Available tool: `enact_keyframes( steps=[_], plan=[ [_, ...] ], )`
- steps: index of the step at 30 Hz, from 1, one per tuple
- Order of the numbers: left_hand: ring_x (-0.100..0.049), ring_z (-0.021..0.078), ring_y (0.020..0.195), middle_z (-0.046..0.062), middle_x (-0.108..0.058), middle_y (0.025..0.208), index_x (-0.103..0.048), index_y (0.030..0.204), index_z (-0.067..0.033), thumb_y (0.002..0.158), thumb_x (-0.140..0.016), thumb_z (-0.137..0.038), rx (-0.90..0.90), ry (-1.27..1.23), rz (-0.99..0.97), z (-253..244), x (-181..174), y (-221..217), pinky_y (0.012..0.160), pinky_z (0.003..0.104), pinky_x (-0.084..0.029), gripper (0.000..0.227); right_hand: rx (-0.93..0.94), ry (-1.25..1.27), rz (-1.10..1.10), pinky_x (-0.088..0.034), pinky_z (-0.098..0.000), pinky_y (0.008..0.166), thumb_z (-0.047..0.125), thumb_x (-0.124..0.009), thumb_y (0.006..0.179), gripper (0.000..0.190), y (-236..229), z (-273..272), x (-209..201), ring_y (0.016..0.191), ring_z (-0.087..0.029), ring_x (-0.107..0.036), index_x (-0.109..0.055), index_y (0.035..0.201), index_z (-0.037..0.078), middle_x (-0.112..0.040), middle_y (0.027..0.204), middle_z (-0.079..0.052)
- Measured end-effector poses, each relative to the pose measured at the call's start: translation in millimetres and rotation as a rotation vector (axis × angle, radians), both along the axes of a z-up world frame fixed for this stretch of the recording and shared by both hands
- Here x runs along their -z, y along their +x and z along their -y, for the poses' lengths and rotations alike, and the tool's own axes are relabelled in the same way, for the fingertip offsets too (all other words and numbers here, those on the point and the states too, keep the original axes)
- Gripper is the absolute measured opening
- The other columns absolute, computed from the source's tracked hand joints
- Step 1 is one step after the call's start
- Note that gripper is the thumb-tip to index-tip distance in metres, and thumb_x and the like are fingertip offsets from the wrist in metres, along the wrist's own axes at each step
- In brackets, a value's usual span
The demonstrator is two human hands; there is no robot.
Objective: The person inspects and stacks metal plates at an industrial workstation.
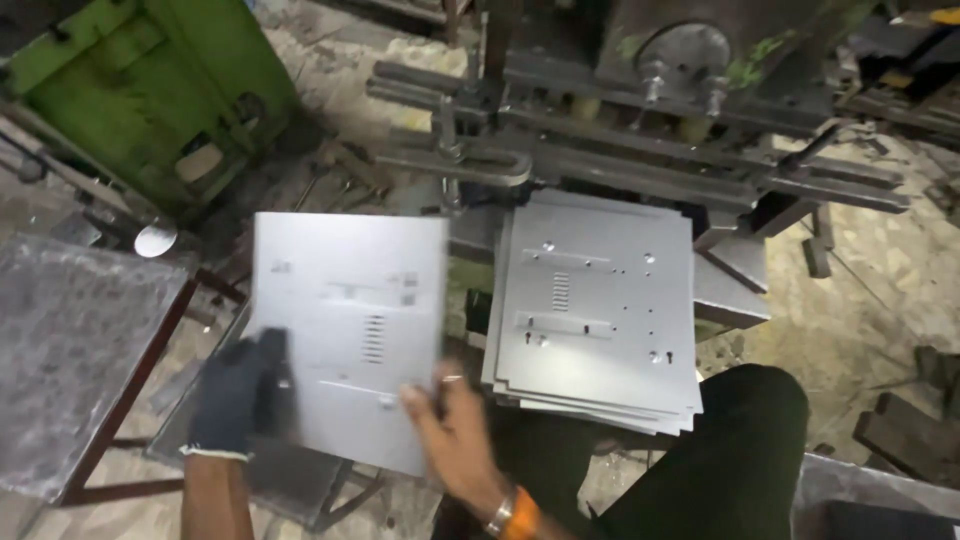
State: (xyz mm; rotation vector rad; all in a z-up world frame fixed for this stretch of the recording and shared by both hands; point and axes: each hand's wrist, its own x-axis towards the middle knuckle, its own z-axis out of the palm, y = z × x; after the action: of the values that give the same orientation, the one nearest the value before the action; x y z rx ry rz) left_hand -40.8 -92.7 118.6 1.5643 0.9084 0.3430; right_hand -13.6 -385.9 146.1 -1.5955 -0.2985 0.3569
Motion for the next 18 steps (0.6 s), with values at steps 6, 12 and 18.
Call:
enact_keyframes(
  steps=[6,12,18],
  plan=[
    [-0.069,0.0161,0.090,0.010,-0.076,0.106,-0.066,0.128,0.0028,0.081,-0.077,-0.022,0.632,-0.185,0.261,132.1,-71.8,74.3,0.080,0.032,-0.057,0.054,0.506,-0.212,-0.236,-0.056,-0.0380,0.073,0.027,-0.067,0.096,0.061,67.9,138.0,-35.3,0.084,-0.028,-0.067,-0.048,0.148,0.002,-0.070,0.105,-0.021],
    [-0.068,0.0153,0.095,0.006,-0.074,0.104,-0.070,0.123,0.0020,0.091,-0.074,-0.025,0.886,-0.377,0.536,232.1,-66.0,161.7,0.083,0.034,-0.056,0.042,0.652,0.140,-0.148,-0.055,-0.0300,0.085,0.016,-0.066,0.095,0.035,129.2,229.8,-55.1,0.099,-0.016,-0.067,-0.065,0.125,-0.001,-0.070,0.116,-0.011],
    [-0.067,0.0151,0.078,0.004,-0.074,0.092,-0.075,0.107,-0.0043,0.089,-0.072,-0.023,0.664,-0.646,0.410,255.8,-34.1,229.3,0.071,0.032,-0.055,0.026,0.531,0.251,-0.271,-0.056,-0.0286,0.080,0.016,-0.060,0.094,0.031,187.8,249.1,-54.7,0.088,-0.013,-0.069,-0.066,0.122,0.005,-0.073,0.104,-0.003]
  ],
)
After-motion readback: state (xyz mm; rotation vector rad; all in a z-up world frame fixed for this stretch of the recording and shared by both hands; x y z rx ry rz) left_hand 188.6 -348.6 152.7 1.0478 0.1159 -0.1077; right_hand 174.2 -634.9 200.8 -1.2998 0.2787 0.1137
